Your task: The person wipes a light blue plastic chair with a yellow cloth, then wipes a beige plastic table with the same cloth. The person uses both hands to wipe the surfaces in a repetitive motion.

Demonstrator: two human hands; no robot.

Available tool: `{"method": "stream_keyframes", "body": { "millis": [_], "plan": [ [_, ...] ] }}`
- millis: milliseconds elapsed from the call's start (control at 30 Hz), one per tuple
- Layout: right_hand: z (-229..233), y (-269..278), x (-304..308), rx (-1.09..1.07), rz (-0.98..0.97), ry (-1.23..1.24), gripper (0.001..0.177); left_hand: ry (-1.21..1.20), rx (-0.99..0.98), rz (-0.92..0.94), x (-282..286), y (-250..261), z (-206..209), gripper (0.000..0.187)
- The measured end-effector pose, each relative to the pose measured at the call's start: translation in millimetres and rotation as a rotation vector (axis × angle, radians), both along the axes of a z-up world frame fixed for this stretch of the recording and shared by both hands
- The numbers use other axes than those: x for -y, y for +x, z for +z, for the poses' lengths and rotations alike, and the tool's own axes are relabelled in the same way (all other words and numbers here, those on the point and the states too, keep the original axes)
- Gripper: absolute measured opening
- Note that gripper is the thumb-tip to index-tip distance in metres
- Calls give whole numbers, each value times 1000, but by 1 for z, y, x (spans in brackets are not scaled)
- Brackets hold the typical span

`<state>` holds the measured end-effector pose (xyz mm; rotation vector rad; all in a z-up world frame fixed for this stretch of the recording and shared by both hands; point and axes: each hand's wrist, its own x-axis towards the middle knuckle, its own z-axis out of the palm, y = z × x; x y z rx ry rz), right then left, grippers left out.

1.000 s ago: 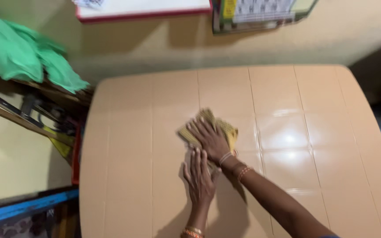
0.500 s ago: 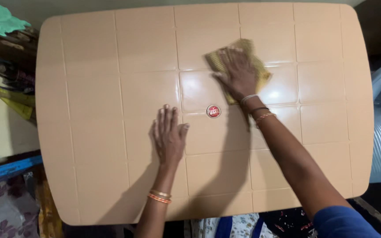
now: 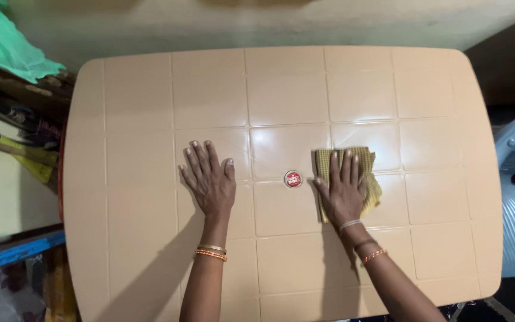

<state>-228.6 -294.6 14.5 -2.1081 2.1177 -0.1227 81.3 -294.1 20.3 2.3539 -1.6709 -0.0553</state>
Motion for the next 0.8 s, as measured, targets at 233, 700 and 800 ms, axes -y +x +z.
{"method": "stream_keyframes", "body": {
  "millis": [233, 700, 800],
  "plan": [
    [6, 52, 133, 53, -5, -14, 80, -77, -29, 24, -4, -2, 9, 67],
    [11, 300, 191, 24, 598, 24, 82, -85, -103, 24, 0, 3, 18, 65],
    [6, 293, 227, 47, 656, 31, 73, -98, -104, 26, -1, 1, 21, 64]
  ]
}}
